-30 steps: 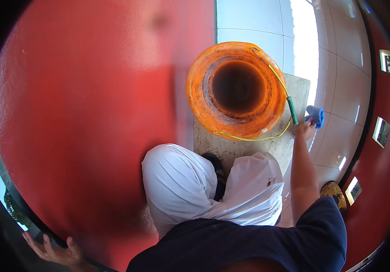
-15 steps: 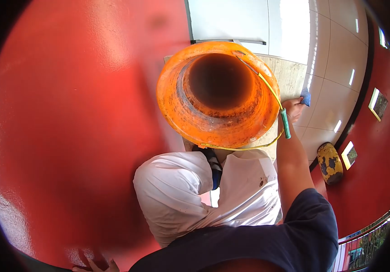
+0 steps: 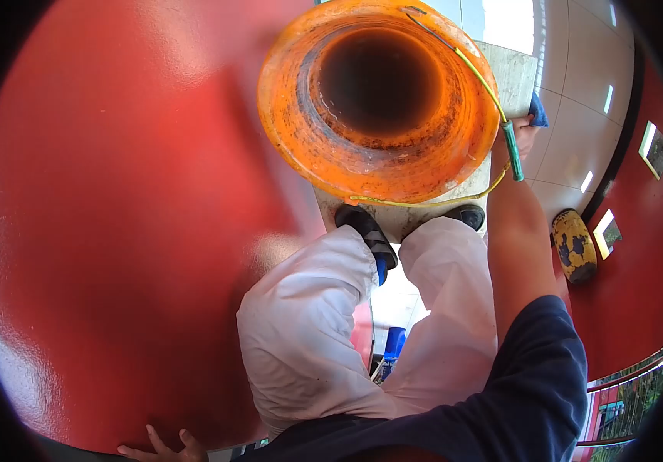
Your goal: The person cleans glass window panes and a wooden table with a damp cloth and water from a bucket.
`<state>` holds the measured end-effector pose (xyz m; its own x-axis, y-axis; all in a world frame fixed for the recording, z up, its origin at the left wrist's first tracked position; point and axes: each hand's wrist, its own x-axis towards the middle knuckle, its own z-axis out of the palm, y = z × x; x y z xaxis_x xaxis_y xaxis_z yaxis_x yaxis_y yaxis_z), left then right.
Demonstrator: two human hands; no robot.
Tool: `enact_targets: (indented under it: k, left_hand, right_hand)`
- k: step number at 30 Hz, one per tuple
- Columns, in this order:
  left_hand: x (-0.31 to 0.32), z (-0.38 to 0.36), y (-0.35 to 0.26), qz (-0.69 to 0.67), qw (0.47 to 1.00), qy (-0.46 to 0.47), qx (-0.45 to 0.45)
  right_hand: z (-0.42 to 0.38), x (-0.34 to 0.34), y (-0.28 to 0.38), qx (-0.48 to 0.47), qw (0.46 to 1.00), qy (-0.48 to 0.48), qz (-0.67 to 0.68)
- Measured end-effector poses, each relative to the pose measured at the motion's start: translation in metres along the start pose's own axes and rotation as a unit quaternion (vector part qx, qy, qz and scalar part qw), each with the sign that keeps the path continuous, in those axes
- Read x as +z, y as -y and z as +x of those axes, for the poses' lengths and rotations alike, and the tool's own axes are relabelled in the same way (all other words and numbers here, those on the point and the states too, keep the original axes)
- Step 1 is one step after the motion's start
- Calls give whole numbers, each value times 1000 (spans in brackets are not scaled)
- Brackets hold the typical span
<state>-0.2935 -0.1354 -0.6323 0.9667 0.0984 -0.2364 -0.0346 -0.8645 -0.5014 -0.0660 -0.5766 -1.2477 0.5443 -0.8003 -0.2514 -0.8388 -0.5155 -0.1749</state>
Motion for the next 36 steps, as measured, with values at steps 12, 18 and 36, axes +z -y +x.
enact_targets:
  k: [12,18,36]
  left_hand:
    - [-10,-8,11,-94,995,35,-19]
    - [-10,-16,16,-161,984,3,-75]
    - [-19,-21,28,-239,970,33,-24]
  right_hand:
    - [-17,-207,-85,-108,990,83,45]
    - [-168,-540,-187,-135,982,134,-7]
    - [-224,-697,-95,-95,927,241,-270]
